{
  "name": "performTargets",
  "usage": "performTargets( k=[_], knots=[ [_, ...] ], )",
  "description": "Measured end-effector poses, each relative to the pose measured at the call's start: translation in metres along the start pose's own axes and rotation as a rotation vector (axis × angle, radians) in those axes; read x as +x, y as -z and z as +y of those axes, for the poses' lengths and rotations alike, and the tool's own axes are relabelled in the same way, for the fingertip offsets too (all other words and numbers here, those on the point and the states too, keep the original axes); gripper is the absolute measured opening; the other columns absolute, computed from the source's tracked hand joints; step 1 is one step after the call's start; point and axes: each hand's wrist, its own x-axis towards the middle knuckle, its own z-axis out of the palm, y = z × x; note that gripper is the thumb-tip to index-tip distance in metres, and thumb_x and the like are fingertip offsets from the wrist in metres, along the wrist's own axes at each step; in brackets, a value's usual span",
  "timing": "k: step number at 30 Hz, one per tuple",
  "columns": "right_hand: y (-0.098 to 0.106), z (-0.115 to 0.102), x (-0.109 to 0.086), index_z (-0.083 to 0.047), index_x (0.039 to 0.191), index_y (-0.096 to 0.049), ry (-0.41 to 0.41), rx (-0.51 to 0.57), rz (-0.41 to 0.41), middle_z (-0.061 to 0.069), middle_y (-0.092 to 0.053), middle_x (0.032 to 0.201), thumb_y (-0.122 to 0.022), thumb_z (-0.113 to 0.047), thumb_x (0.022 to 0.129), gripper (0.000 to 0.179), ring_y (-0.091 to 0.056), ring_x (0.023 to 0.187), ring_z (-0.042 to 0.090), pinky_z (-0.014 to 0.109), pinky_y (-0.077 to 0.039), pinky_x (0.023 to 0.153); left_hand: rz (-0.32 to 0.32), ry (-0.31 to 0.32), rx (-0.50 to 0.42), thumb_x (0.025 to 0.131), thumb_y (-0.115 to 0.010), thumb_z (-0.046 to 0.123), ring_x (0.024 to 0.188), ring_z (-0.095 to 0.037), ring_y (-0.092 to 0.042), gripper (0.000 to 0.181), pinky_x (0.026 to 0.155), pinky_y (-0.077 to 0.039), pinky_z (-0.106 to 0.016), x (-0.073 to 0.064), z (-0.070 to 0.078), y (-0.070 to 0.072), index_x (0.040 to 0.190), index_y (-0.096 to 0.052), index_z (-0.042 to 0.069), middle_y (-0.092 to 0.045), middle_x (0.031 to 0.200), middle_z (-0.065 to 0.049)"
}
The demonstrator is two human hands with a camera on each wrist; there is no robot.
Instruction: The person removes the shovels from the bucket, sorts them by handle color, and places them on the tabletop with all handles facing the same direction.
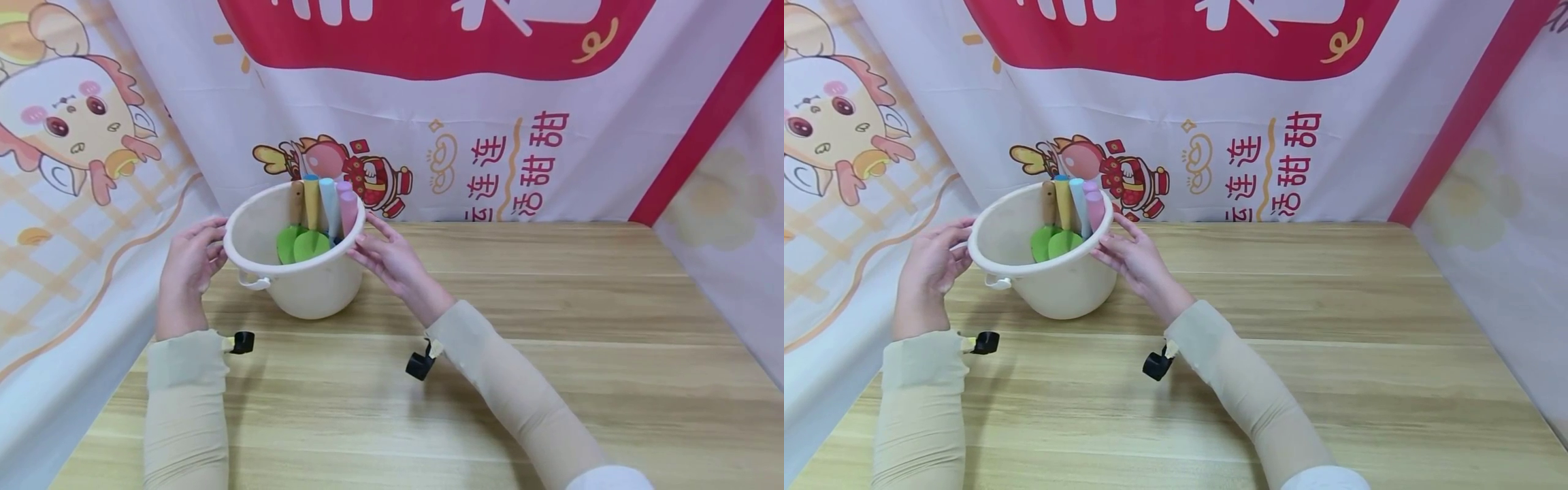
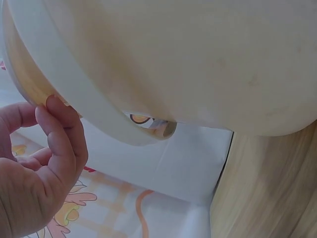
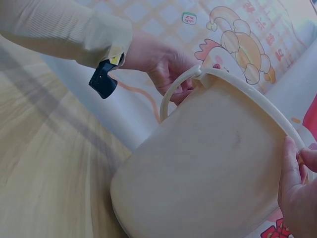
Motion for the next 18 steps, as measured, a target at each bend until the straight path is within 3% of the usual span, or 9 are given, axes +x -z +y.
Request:
performTargets(
  k=[18],
  knots=[
    [0.0084, -0.0081, -0.0012, -0.016, 0.155, -0.046, 0.004, -0.006, 0.013, 0.018, -0.063, 0.121, -0.052, 0.009, 0.101, 0.060, -0.072, 0.090, 0.019, 0.030, -0.058, 0.089, -0.015, -0.007, 0.029, 0.101, -0.060, 0.003, 0.058, -0.009, -0.065, 0.021, 0.056, -0.054, -0.017, -0.0003, -0.0030, -0.0077, 0.094, -0.078, 0.012, -0.071, 0.087, 0.002]
  ],
)
